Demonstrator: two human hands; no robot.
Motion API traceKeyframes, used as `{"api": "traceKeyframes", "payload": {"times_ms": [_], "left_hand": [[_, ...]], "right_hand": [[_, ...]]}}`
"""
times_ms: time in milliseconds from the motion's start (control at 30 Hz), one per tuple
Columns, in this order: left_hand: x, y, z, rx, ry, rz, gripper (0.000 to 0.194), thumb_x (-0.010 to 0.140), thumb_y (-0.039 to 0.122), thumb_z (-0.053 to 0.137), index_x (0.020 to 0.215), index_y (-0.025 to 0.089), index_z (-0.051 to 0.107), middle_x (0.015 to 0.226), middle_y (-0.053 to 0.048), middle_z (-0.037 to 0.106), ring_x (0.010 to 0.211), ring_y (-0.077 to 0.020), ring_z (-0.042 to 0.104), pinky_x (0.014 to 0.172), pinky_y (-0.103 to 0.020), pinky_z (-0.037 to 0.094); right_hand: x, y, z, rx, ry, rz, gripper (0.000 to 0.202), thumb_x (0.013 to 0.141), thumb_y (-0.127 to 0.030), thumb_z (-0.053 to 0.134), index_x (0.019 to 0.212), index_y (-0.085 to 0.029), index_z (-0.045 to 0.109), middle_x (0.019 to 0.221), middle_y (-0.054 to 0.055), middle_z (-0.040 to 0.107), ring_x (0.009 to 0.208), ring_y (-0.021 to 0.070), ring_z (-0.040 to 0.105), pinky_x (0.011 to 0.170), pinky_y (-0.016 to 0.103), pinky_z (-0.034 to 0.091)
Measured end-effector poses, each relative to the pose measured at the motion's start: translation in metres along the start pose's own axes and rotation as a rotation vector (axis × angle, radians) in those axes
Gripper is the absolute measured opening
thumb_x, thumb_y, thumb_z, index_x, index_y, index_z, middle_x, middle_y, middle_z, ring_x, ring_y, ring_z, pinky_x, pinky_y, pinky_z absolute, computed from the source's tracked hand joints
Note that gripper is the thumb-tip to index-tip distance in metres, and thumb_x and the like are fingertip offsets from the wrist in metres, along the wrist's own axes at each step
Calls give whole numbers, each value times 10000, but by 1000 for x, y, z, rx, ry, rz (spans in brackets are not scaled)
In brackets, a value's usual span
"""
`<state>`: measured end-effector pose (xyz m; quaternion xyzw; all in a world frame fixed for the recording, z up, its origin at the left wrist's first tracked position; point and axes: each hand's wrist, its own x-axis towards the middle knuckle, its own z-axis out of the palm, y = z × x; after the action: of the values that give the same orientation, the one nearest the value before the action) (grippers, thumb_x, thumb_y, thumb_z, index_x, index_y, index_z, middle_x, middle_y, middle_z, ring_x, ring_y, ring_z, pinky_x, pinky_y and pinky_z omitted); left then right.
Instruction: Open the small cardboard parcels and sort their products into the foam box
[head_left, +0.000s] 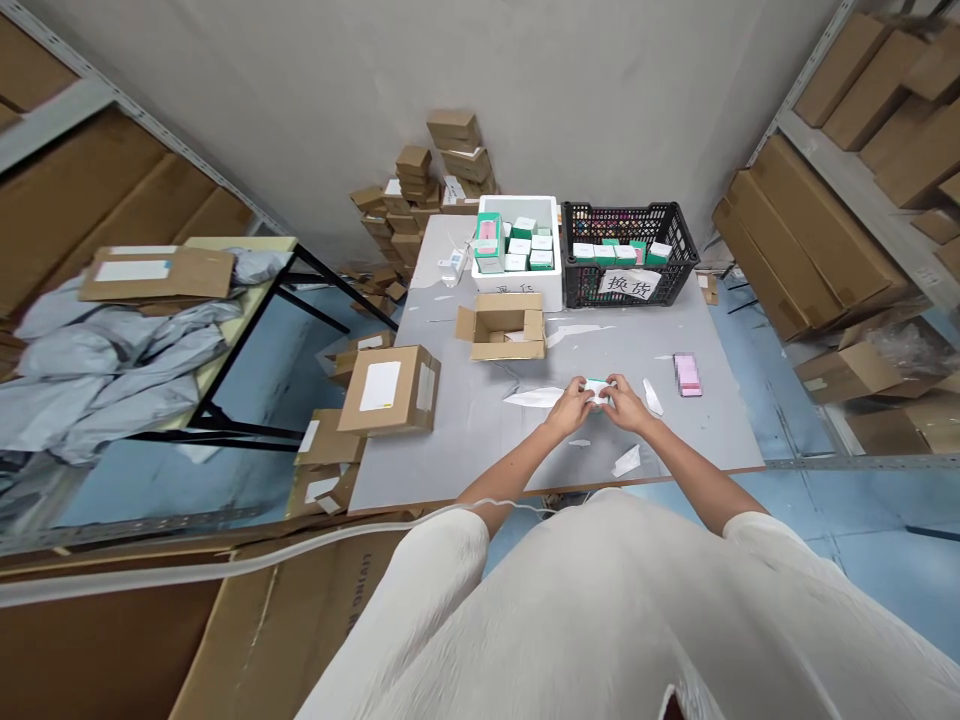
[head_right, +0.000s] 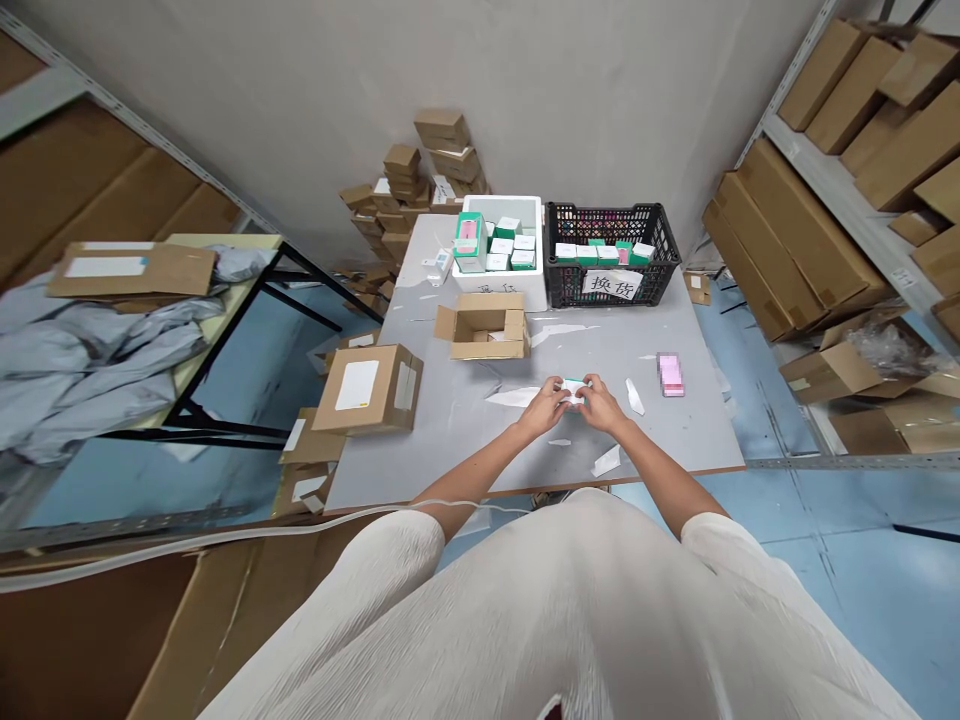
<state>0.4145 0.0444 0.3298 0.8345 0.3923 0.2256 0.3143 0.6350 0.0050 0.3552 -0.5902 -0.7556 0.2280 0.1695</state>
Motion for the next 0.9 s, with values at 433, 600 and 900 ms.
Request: {"api": "traceKeyframes", "payload": {"times_ms": [433,600,900], "left_hand": [[-2,2,4,-10,14,-28,214,1006,270,619,1182,226,733,1431,-108,503,1153,-252,634,1053,-447,578],[-3,0,7,-13,27,-22,201,1010,258,636,1181,224,736,1441,-105,501,1158,-245,644,1075,-437,570],[-4,2,7,7,29,-26,200,1030,272,596,1159,217,738,1465,-111,509,1194,-252,634,1082,-438,569]], "right_hand": [[-3,-3,-3,-14,-22,6,256,974,-247,653,1221,-238,722,1451,148,485,1240,315,589,892,432,598],[-4,-3,-3,-31,-21,-17,254,981,-252,655,1224,-240,729,1454,140,495,1227,303,601,906,425,597],[-9,-4,-2,-30,14,-26,251,1012,-269,626,1234,-239,739,1501,142,502,1178,279,641,945,432,602]]}}
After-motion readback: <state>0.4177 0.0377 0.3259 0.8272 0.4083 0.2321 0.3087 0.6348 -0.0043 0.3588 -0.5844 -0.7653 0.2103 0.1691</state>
